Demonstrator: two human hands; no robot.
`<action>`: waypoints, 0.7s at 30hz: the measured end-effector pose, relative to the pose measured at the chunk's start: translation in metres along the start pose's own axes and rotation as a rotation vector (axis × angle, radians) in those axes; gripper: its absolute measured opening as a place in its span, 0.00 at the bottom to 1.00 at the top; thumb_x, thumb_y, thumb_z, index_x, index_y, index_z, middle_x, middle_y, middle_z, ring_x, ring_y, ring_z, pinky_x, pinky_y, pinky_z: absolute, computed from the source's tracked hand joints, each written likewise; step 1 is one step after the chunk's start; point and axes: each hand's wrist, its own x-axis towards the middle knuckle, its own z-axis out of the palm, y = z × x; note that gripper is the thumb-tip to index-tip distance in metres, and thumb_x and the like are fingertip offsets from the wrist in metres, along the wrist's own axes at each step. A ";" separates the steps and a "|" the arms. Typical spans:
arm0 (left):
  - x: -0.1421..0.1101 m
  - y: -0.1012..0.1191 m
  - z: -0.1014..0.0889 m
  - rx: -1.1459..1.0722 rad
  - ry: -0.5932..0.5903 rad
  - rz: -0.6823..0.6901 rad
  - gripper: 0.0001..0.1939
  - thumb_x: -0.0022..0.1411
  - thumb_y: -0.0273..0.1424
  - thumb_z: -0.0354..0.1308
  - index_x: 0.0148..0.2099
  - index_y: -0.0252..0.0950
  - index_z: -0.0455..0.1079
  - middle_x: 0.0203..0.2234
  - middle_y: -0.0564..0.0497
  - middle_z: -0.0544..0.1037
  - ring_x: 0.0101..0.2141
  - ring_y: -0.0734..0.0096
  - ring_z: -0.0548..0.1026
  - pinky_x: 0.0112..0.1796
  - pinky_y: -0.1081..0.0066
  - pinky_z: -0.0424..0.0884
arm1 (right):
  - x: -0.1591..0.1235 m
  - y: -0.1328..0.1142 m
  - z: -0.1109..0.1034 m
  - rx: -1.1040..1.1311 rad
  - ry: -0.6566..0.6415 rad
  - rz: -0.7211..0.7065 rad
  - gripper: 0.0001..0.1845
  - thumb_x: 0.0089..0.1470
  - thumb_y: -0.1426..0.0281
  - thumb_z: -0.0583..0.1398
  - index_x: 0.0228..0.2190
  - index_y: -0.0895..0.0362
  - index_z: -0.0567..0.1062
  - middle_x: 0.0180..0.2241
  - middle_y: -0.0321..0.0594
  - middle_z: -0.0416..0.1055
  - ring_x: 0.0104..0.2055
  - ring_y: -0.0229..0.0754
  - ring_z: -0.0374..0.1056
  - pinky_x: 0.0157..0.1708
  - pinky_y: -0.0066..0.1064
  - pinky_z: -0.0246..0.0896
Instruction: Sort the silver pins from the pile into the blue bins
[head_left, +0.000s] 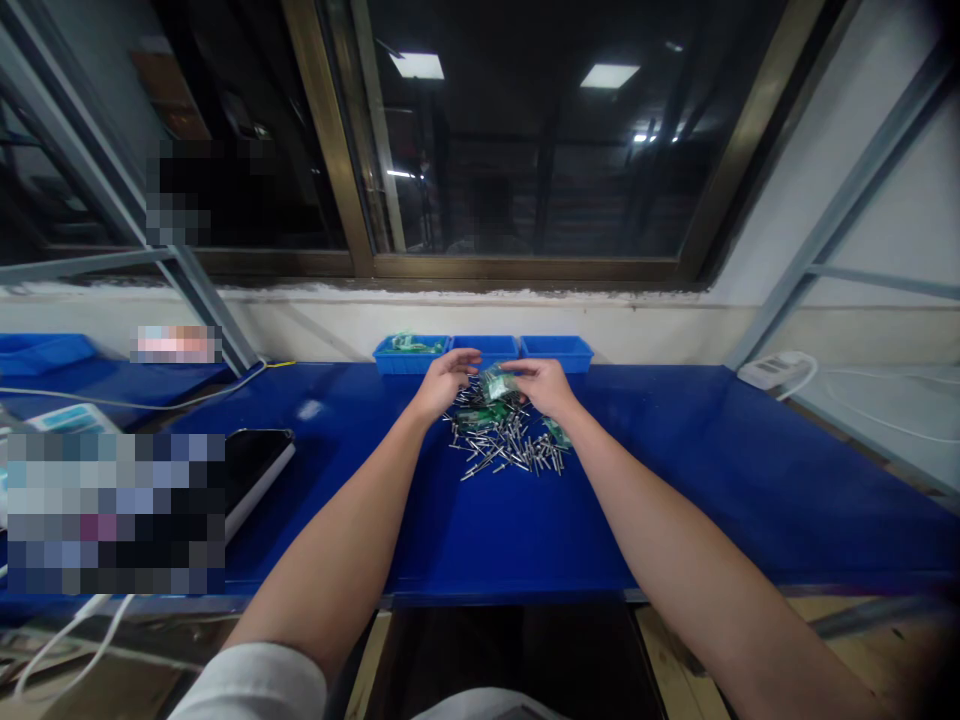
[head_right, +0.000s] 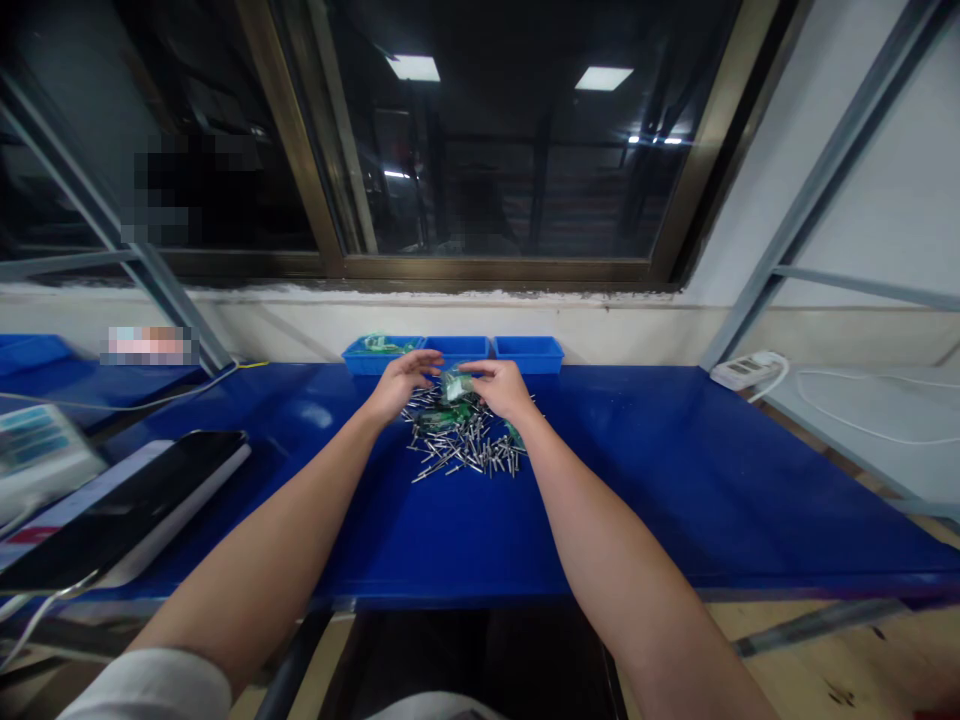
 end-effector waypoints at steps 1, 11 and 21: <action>0.000 0.000 0.001 0.057 -0.004 0.027 0.24 0.39 0.20 0.50 0.43 0.32 0.69 0.39 0.47 0.73 0.36 0.67 0.71 0.35 0.71 0.66 | 0.001 0.002 0.000 -0.002 0.013 -0.007 0.17 0.39 0.65 0.62 0.33 0.61 0.76 0.25 0.41 0.73 0.19 0.35 0.63 0.16 0.26 0.55; -0.010 0.007 0.014 -0.183 -0.129 -0.091 0.25 0.44 0.25 0.56 0.48 0.32 0.63 0.28 0.50 0.73 0.28 0.72 0.72 0.34 0.69 0.68 | 0.002 0.007 -0.002 -0.174 0.069 0.016 0.19 0.42 0.55 0.59 0.21 0.60 0.72 0.16 0.37 0.67 0.17 0.34 0.59 0.19 0.27 0.54; -0.004 0.010 0.010 0.008 0.116 -0.145 0.14 0.43 0.25 0.59 0.37 0.32 0.68 0.16 0.56 0.68 0.15 0.78 0.64 0.20 0.75 0.62 | 0.001 0.005 0.002 -0.128 0.067 0.048 0.23 0.43 0.50 0.57 0.27 0.60 0.72 0.16 0.36 0.67 0.15 0.33 0.58 0.17 0.25 0.52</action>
